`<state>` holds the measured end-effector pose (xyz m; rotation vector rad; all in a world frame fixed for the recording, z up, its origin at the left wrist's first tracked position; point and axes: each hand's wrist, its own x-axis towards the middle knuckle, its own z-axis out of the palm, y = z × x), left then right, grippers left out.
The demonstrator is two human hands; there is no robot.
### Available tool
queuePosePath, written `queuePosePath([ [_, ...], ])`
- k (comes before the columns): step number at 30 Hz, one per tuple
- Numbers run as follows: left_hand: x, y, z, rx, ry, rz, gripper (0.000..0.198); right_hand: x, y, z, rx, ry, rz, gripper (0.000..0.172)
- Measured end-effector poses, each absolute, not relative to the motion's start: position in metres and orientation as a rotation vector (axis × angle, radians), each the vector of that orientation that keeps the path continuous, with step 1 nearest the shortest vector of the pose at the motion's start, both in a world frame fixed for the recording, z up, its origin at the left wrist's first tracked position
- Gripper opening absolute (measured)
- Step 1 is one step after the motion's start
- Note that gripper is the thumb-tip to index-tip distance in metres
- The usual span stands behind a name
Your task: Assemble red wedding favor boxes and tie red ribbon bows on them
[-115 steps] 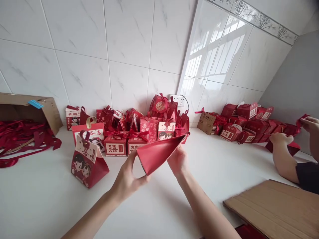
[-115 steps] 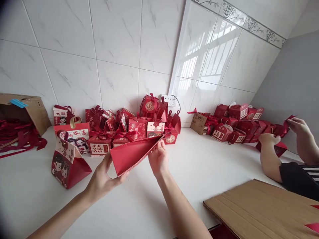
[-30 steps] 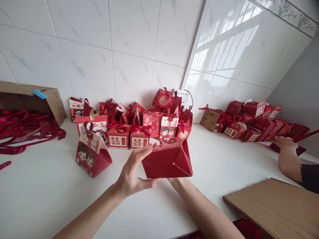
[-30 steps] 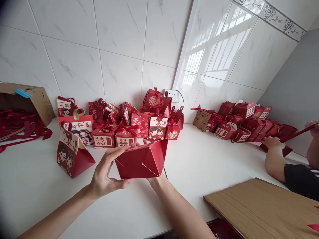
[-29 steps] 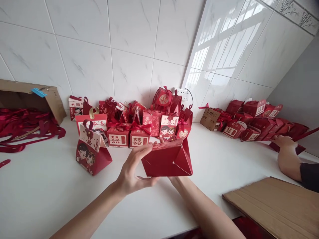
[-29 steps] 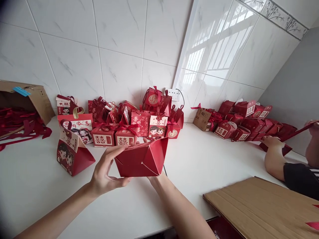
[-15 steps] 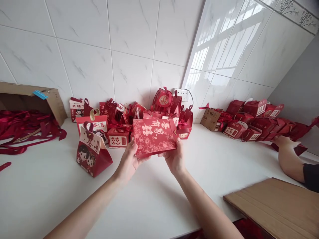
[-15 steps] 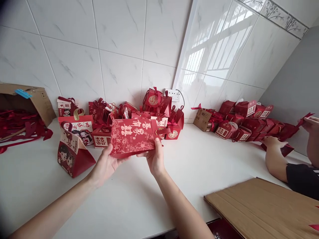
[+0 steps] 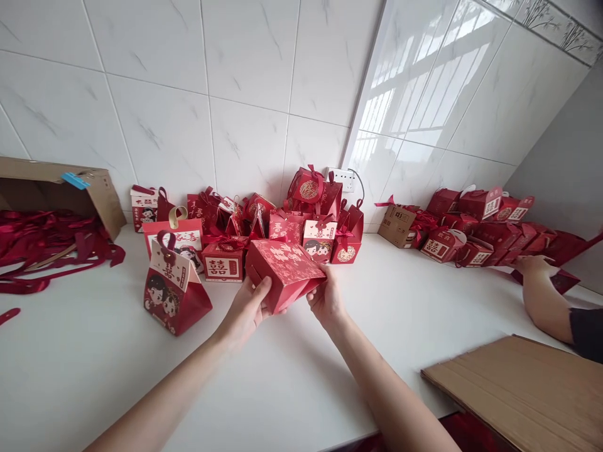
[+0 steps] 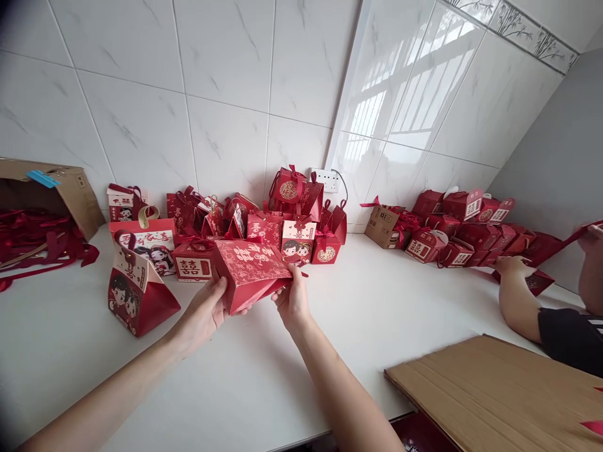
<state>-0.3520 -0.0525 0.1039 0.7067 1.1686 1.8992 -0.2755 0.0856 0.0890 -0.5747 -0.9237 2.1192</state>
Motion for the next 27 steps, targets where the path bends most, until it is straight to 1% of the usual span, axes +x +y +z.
queuePosePath([
  [3, -0.351, -0.053, 0.1, 0.921, 1.239, 1.839, 0.067, -0.275, 0.089, 0.088, -0.526, -0.881, 2.096, 0.022],
  [7, -0.348, -0.051, 0.094, 1.154, 1.191, 1.717, 0.076, -0.269, 0.095, 0.092, -0.431, -0.877, 1.857, 0.03],
  [8, -0.347, -0.051, 0.093, 1.194, 1.192, 1.701, 0.076, -0.268, 0.097, 0.093, -0.422, -0.901, 1.793, 0.032],
  [10, -0.345, -0.053, 0.093, 1.274, 1.297, 1.709, 0.069, -0.266, 0.099, 0.096, -0.393, -0.937, 1.718, 0.034],
  [14, -0.345, -0.057, 0.091, 1.387, 1.683, 1.733, 0.054, -0.268, 0.099, 0.096, -0.254, -0.963, 1.755, 0.033],
  [18, -0.349, -0.059, 0.089, 1.503, 1.764, 1.747, 0.042, -0.271, 0.098, 0.093, -0.168, -1.016, 1.752, 0.026],
  [20, -0.351, -0.059, 0.088, 1.534, 1.751, 1.829, 0.044, -0.271, 0.098, 0.093, -0.16, -1.013, 1.753, 0.022],
  [22, -0.353, -0.059, 0.087, 1.475, 1.725, 1.878, 0.046, -0.27, 0.097, 0.092, -0.139, -1.001, 1.769, 0.021],
  [27, -0.356, -0.06, 0.084, 1.246, 1.508, 1.852, 0.049, -0.266, 0.09, 0.096, -0.152, -1.042, 1.818, 0.032],
])
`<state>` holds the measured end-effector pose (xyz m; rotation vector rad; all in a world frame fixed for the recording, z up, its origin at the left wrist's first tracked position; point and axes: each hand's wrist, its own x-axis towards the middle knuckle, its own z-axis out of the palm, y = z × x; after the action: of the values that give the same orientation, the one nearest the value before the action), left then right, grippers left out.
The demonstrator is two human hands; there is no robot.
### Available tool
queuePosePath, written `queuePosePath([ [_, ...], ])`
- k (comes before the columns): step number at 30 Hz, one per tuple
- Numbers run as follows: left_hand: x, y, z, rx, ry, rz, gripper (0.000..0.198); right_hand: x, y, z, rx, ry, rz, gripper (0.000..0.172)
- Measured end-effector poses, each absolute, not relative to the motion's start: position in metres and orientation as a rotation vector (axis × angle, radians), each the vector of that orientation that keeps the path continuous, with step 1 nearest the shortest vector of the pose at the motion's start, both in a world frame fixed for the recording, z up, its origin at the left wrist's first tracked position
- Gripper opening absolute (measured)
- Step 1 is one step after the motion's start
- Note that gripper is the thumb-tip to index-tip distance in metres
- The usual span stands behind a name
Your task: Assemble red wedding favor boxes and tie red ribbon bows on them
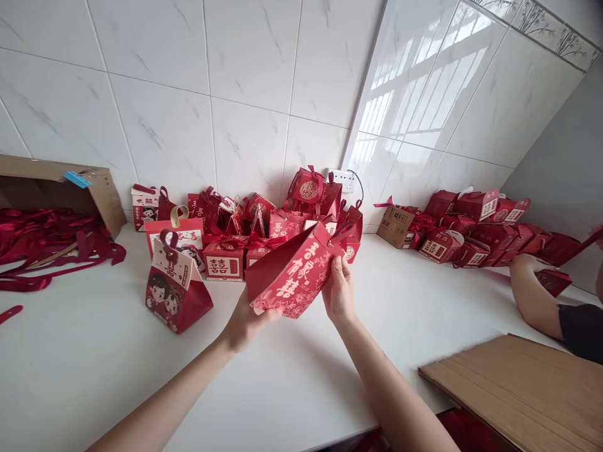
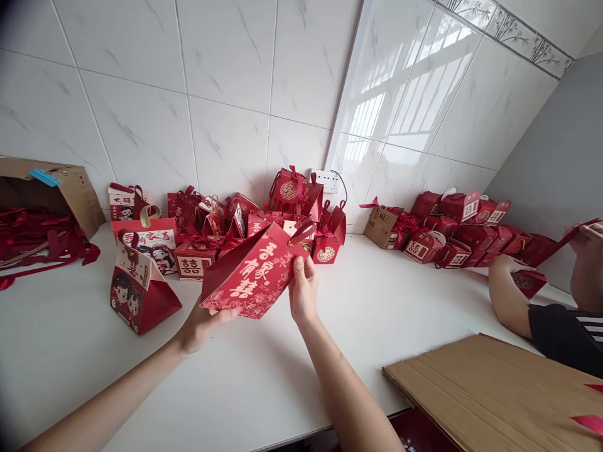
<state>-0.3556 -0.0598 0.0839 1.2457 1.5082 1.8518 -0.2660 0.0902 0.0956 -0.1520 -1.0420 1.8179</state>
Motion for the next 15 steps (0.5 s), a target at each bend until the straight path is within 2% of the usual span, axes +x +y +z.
queuePosePath([
  [6, -0.343, -0.059, 0.092, 1.158, 1.4, 1.645, 0.052, -0.26, 0.084, 0.102, -0.317, -1.094, 1.781, 0.037],
  [15, -0.351, -0.055, 0.085, 1.172, 1.344, 1.465, 0.044, -0.256, 0.085, 0.105, -0.29, -1.183, 1.744, 0.034],
])
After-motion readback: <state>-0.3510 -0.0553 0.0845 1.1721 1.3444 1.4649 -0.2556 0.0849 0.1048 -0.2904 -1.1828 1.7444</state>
